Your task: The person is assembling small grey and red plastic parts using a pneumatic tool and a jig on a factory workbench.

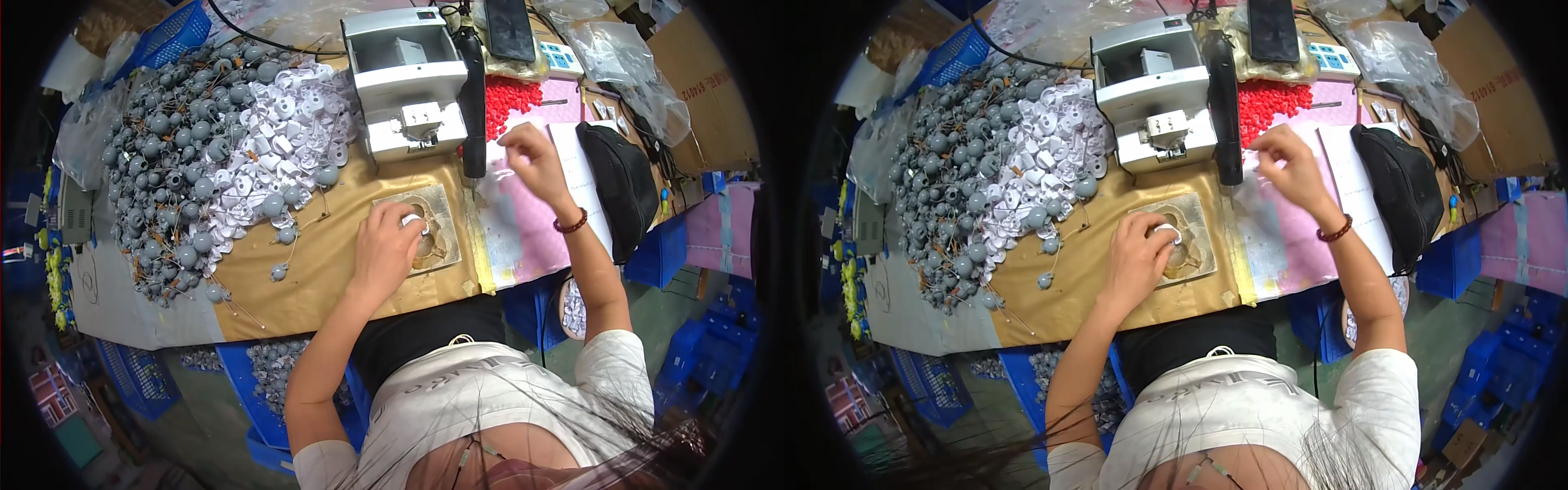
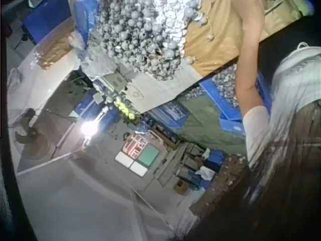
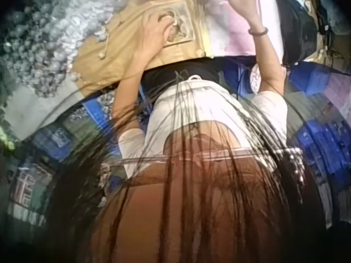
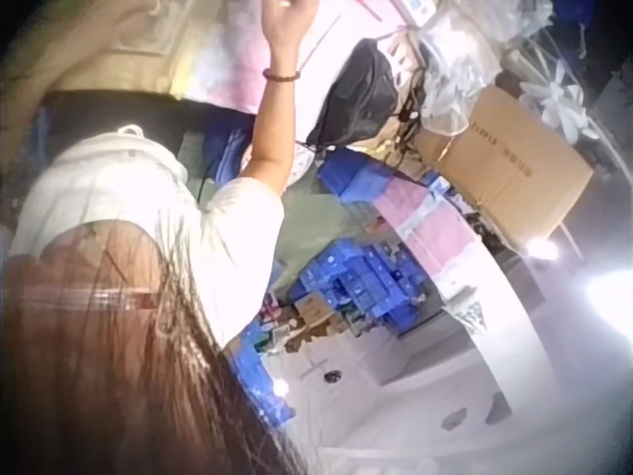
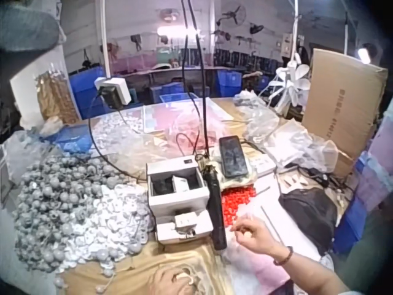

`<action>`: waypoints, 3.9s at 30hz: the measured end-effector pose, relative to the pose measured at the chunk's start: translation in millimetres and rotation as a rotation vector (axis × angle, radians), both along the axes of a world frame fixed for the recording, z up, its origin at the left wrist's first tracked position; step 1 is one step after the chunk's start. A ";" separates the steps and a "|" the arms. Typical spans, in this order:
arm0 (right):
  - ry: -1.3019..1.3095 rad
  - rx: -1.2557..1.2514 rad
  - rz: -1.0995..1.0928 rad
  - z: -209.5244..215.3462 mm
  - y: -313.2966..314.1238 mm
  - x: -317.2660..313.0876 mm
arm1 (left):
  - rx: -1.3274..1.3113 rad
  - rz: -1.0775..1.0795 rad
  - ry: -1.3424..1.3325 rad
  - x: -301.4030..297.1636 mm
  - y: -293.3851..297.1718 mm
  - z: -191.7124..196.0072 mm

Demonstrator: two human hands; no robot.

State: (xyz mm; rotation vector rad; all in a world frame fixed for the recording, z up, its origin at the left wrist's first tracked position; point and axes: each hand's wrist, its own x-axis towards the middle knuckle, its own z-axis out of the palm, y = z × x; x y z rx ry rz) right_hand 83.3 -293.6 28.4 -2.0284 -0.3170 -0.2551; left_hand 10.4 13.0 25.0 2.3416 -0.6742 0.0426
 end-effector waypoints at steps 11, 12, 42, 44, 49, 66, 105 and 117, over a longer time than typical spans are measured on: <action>-0.383 -0.344 0.481 -18.6 102.1 -46.9 | 0.483 0.085 -0.472 90.2 70.2 -3.1; -0.408 -0.401 0.491 -19.2 102.7 -46.6 | 0.516 0.083 -0.432 92.2 74.5 -5.7; 0.926 0.549 0.569 65.0 111.1 -62.0 | -0.293 0.422 -0.004 -39.4 46.1 48.7; 0.881 0.545 0.522 47.4 101.9 -65.0 | -0.237 0.360 0.111 -47.0 35.9 30.1; -0.087 -0.288 0.532 8.4 95.9 -64.4 | -0.129 0.223 0.069 -65.0 10.6 7.8; -0.390 -0.681 0.595 7.4 107.0 -46.1 | -0.011 0.307 -0.004 -49.8 6.4 -3.9; 0.100 -0.702 0.678 24.2 90.6 -45.1 | 0.372 0.265 -0.264 -47.3 -6.3 -3.5; 0.514 0.335 0.320 -11.8 67.4 -35.6 | 0.211 0.093 -0.221 -37.9 3.7 -30.1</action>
